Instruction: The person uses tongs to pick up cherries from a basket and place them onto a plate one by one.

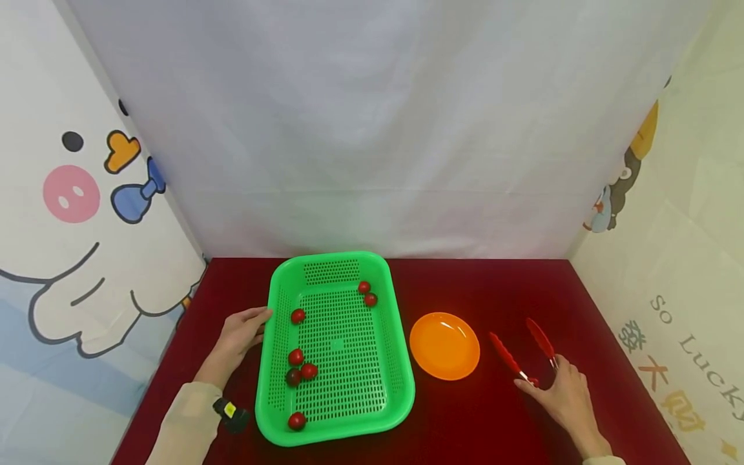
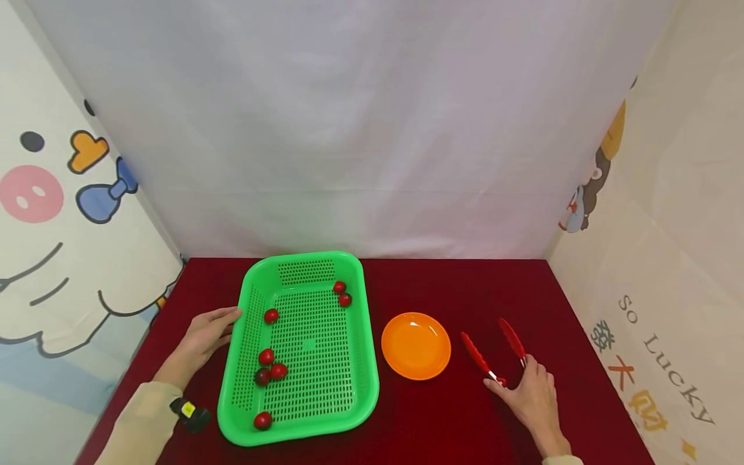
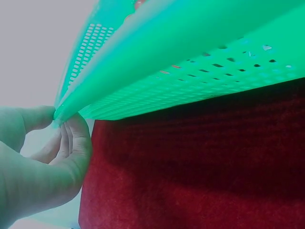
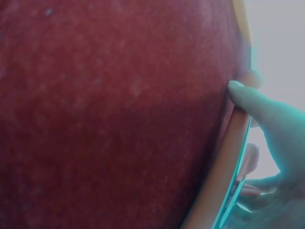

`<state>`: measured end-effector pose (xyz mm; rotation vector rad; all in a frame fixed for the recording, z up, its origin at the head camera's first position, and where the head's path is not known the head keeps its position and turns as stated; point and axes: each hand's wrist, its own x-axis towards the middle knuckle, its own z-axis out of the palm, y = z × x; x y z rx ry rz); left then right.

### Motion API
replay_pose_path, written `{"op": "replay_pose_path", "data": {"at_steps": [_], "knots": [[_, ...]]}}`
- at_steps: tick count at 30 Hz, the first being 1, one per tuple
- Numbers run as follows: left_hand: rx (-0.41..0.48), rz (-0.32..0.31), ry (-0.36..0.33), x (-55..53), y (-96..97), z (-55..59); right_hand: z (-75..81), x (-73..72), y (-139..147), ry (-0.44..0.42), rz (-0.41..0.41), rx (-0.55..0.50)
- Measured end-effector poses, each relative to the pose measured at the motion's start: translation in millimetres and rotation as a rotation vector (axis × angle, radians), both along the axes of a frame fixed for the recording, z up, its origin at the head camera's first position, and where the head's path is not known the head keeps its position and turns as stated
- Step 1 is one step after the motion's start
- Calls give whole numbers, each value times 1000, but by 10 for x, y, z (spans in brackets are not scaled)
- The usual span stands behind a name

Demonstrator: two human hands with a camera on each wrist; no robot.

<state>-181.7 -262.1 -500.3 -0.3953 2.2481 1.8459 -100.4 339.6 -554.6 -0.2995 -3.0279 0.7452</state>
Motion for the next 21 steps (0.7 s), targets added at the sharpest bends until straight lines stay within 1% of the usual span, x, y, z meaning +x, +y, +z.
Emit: {"op": "replay_pose_path", "data": {"at_steps": [4,11,16,21], "knots": [[-10,0,-1,-2,-12,4,10,-20,18,11,0,-16],[0,4,1,4,-18,27,85,-69,36,-27,-15,-81],[-5,3,4,-2,-1,42,123,-90,8,-7,-6,-107],[-29,-1,8,-12,0,70,174,-169,-37,18,8,-133]]}}
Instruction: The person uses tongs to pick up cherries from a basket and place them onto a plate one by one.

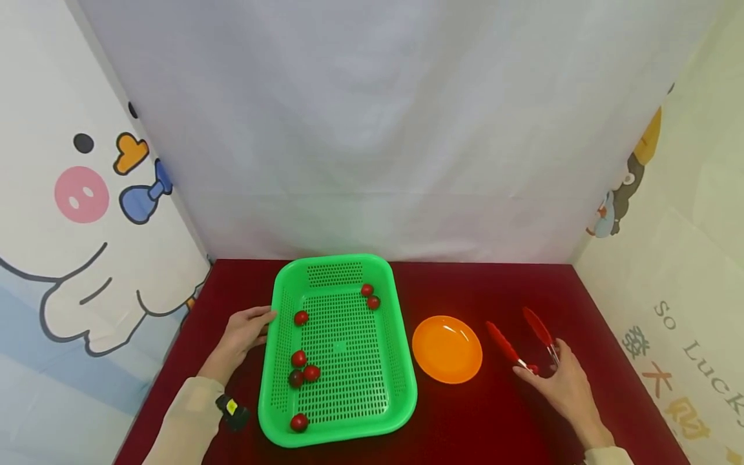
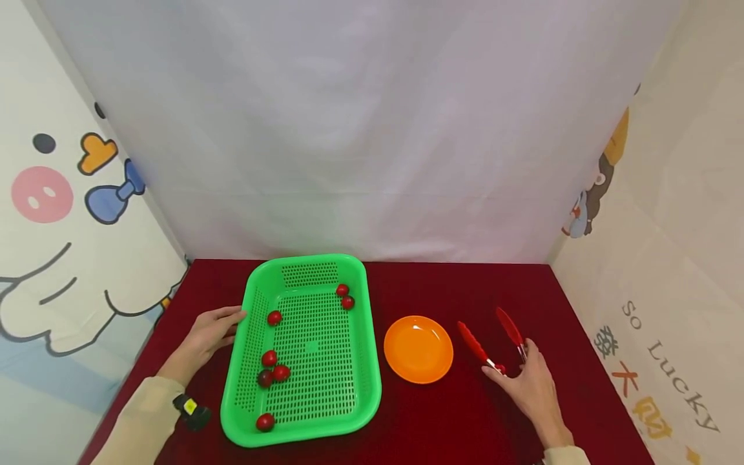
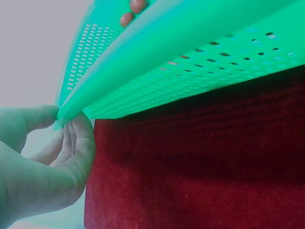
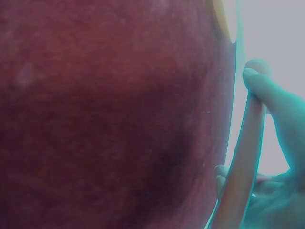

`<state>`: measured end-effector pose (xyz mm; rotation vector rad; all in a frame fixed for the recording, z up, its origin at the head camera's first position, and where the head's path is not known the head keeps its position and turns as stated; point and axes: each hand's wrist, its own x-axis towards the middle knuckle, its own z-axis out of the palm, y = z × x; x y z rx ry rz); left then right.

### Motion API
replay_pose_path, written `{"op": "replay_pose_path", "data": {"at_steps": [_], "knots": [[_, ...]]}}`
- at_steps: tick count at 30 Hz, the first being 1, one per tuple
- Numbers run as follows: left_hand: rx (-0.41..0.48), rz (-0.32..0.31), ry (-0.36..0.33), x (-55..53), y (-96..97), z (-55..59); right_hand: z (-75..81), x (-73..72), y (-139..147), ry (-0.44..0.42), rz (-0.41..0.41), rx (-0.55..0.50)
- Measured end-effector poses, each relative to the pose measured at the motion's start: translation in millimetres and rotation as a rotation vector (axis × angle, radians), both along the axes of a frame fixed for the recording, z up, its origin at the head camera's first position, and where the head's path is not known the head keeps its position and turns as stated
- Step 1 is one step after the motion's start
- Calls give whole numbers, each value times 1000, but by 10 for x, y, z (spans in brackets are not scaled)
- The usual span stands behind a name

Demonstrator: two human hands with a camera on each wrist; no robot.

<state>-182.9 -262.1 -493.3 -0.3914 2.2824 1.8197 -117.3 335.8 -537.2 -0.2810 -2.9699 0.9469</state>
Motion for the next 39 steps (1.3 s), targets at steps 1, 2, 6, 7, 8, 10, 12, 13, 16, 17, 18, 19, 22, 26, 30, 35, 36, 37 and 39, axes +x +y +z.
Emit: {"op": "replay_pose_path", "data": {"at_steps": [1,2,6,7,8,10,12,13,16,17,18,19,22,26,30,35,36,37,39], "knots": [[-3,0,0,-1,1,4,14,-16,-8,2,-2,-6],[-5,0,-2,-1,2,7,27,-32,-13,6,-4,-7],[-8,0,-2,-5,2,10,84,-77,-34,11,-5,1],[-9,-1,-4,-4,5,9,101,-85,-41,13,-4,7],[-10,-1,-4,-4,8,8,116,-93,-47,15,-2,12],[-9,1,-5,-2,14,6,147,-112,-64,16,3,18],[-12,2,-5,-1,18,7,177,-131,-87,22,9,27],[-15,3,-6,2,20,7,190,-140,-99,29,13,29],[-20,7,-4,2,21,11,223,-173,-135,42,26,31],[-21,8,-3,1,21,11,233,-184,-146,51,32,31],[-21,9,-3,1,22,9,240,-192,-159,58,36,29],[-21,10,-3,2,22,6,246,-200,-172,67,39,30],[-20,11,-4,1,22,-13,270,-227,-209,97,49,32],[-17,11,-4,1,17,-28,320,-279,-262,119,62,40],[-16,13,-2,-3,15,-29,392,-334,-321,135,77,56],[-21,18,-4,-1,16,-25,478,-395,-402,163,109,69],[-22,18,-4,0,17,-23,491,-406,-420,167,116,68],[-23,19,-4,1,19,-20,503,-417,-439,170,122,69],[-25,17,-1,3,22,-14,523,-438,-479,175,134,72]]}}
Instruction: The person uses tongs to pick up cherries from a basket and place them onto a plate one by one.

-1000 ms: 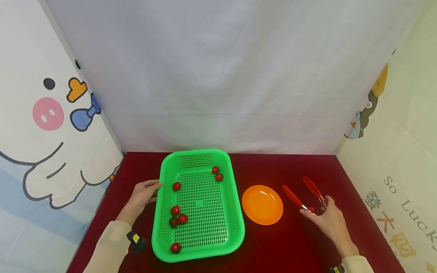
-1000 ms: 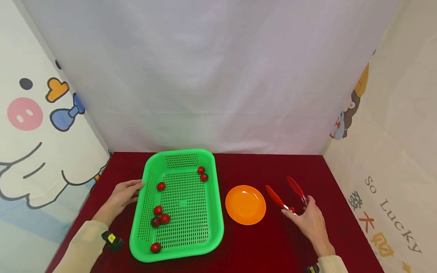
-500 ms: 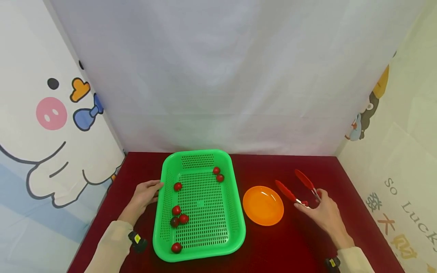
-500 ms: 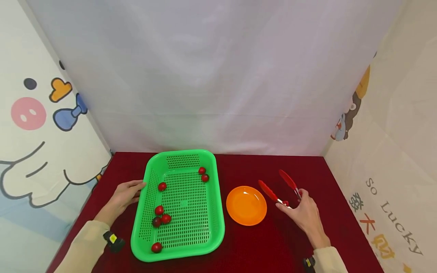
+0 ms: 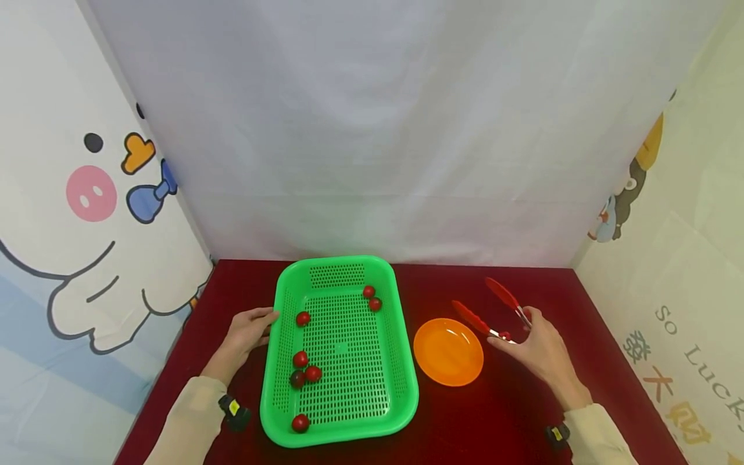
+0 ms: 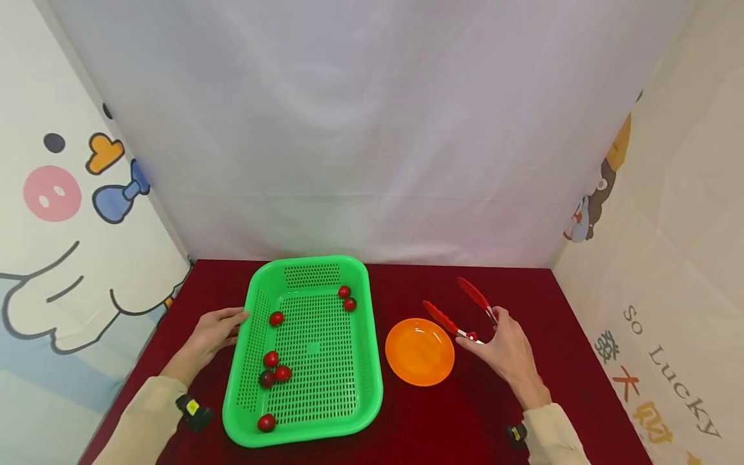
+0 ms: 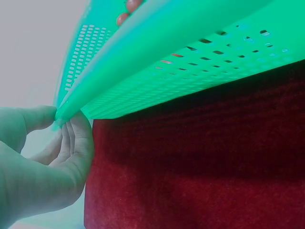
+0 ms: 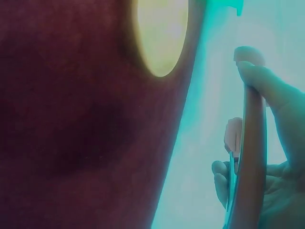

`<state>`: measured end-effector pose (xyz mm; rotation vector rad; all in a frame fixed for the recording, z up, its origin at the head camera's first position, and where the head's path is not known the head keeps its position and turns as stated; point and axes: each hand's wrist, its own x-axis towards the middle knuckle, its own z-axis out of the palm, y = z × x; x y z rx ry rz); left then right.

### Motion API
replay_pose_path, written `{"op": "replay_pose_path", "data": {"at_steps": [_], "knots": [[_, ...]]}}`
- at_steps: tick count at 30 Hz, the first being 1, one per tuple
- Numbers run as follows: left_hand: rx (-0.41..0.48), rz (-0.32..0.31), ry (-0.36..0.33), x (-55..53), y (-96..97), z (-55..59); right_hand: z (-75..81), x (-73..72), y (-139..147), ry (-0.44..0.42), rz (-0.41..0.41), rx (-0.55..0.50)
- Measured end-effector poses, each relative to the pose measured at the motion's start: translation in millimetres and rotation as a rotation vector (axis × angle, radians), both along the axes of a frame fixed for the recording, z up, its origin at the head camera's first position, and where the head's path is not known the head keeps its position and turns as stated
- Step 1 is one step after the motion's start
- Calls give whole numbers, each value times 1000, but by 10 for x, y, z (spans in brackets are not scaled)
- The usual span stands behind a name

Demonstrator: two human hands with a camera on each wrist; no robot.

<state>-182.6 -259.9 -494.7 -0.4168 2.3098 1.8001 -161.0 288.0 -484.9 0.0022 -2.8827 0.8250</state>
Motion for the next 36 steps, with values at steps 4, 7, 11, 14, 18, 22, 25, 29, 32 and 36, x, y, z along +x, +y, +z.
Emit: {"op": "replay_pose_path", "data": {"at_steps": [4,7,11,14,18,22,25,29,32,36], "knots": [[-5,-5,5,11,6,7,42,-46,-73,14,26,16],[-3,-8,7,19,10,11,73,-83,-123,37,46,33],[-3,-7,7,28,14,21,122,-125,-208,61,77,42],[-8,-2,8,33,15,28,162,-157,-276,66,102,41],[-14,-1,11,34,16,32,213,-191,-358,66,124,47],[-18,-5,11,33,19,27,240,-220,-440,77,140,52],[-17,-5,12,35,19,19,245,-250,-503,96,151,57],[-11,-7,15,35,16,8,259,-293,-591,118,174,66],[-8,-7,18,32,12,0,275,-330,-657,126,198,82],[0,-10,26,29,12,-7,306,-368,-750,139,231,109]]}}
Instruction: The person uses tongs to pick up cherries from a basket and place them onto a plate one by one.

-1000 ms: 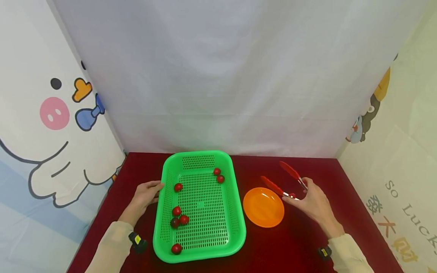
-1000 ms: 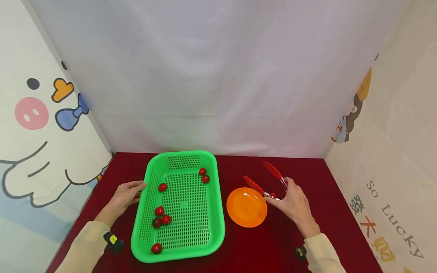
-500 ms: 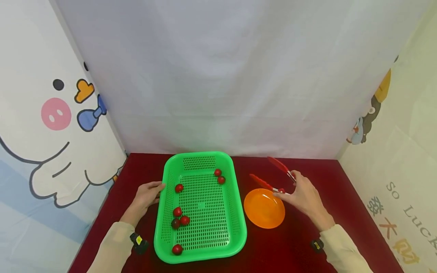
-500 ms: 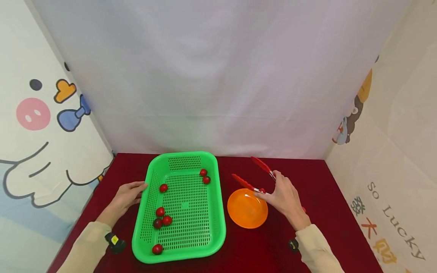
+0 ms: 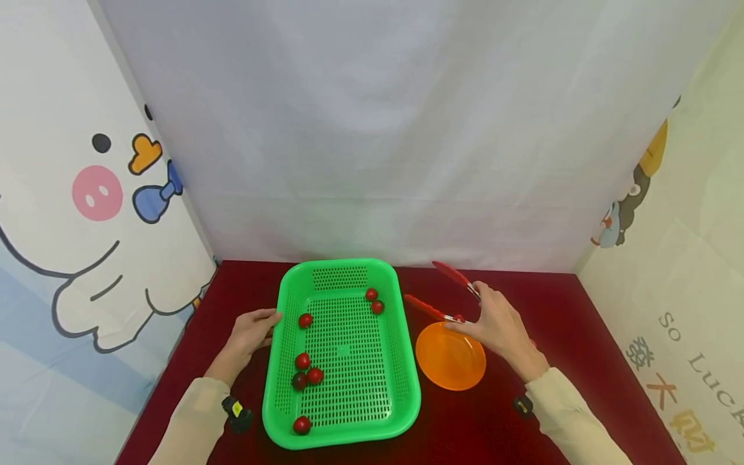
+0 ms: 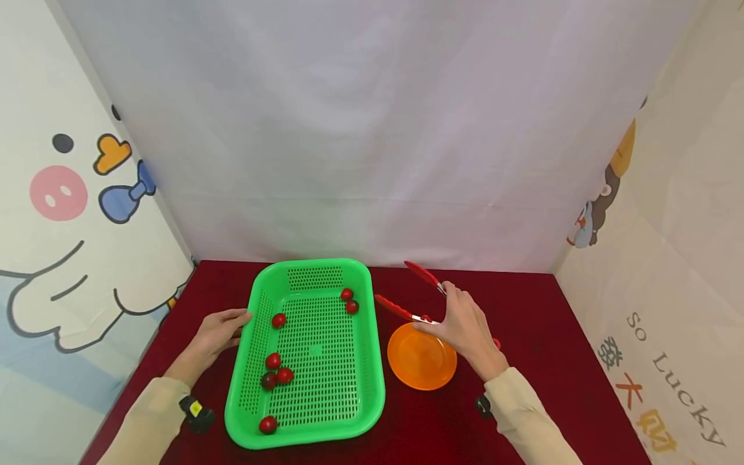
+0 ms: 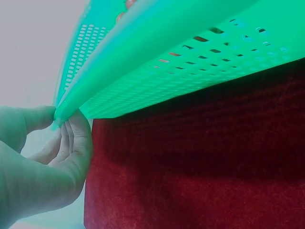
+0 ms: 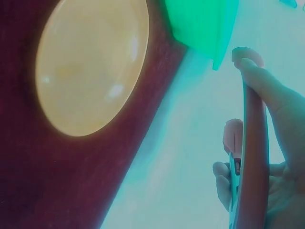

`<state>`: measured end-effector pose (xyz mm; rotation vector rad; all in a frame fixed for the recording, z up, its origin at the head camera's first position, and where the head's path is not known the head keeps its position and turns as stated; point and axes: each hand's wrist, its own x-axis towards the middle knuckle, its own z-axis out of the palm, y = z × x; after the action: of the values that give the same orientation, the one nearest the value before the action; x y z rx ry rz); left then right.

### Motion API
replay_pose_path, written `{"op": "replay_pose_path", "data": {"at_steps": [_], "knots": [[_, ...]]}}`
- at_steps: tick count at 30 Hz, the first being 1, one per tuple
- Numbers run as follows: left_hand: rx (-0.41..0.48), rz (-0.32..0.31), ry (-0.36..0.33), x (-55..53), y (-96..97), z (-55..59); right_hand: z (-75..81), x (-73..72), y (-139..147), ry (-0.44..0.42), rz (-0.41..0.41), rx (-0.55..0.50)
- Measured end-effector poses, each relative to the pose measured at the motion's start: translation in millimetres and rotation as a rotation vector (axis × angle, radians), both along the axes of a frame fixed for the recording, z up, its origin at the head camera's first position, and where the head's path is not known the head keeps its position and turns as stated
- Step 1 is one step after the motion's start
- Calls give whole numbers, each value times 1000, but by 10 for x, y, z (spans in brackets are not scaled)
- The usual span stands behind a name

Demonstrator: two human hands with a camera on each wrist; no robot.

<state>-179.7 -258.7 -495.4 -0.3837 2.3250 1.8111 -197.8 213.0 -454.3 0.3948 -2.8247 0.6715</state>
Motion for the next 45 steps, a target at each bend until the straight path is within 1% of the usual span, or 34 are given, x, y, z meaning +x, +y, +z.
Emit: {"op": "replay_pose_path", "data": {"at_steps": [5,11,15,23,28,35,45], "knots": [[4,-3,5,10,3,-2,39,-32,-128,19,34,13],[-9,-1,3,13,7,1,68,-78,-249,-9,43,21],[-18,4,2,25,8,24,86,-109,-331,-6,61,41],[-30,-4,5,17,7,32,65,-127,-496,9,106,92],[-36,-6,-2,18,-1,15,48,-149,-607,41,143,138],[-25,-1,-3,27,-3,23,31,-182,-721,94,190,196],[-22,-1,-1,29,13,17,23,-200,-857,162,215,332]]}}
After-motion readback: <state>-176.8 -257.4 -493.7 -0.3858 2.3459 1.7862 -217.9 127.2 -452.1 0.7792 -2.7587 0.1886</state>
